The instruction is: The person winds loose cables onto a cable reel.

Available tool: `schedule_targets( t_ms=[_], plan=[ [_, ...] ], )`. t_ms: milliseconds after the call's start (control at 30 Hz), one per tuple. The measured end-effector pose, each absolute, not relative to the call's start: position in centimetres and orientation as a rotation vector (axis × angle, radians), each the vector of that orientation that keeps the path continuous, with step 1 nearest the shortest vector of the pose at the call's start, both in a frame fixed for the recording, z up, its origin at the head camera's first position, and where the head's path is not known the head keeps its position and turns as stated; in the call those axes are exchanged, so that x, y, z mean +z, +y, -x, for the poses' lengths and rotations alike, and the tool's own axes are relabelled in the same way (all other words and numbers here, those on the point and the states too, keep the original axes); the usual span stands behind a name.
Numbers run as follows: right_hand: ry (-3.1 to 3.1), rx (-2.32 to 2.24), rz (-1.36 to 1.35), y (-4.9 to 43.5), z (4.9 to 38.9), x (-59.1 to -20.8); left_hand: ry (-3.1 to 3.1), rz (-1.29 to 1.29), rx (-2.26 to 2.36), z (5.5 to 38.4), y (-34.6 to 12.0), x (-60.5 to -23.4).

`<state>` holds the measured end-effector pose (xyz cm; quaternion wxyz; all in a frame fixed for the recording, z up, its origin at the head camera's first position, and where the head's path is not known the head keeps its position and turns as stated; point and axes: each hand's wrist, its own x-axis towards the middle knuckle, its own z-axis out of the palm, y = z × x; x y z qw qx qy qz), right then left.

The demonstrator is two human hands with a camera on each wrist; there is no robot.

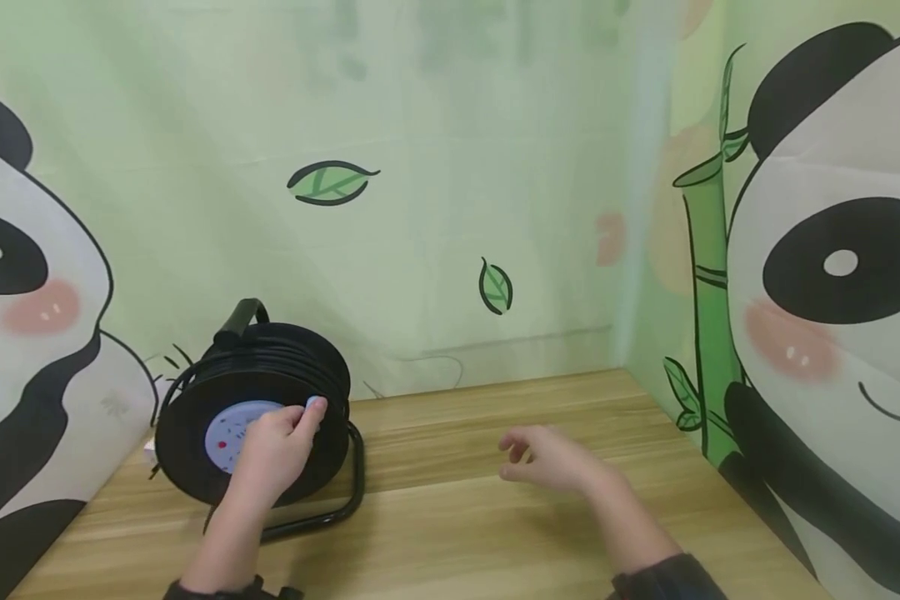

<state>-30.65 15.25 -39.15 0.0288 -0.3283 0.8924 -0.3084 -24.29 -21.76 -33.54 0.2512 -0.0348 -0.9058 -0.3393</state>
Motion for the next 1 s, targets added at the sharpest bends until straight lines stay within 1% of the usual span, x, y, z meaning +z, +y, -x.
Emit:
schedule_targets(
  t_ms=[467, 767, 1000],
  plan=[
    [2.756, -0.932, 1.02, 15.0, 30.5, -39.2, -2.842, 0.151, -0.894, 25.1, -21.8, -35.9],
    [2.761, -0.941, 1.041, 15.3, 30.7, -39.3, -2.906, 0.212, -0.844, 25.3, -22.5, -36.6],
    [2.771, -0.941, 1.054, 15.5, 30.8, -39.5, -2.967, 0.19, -0.868, 25.0, -23.4, -37.2]
  ],
)
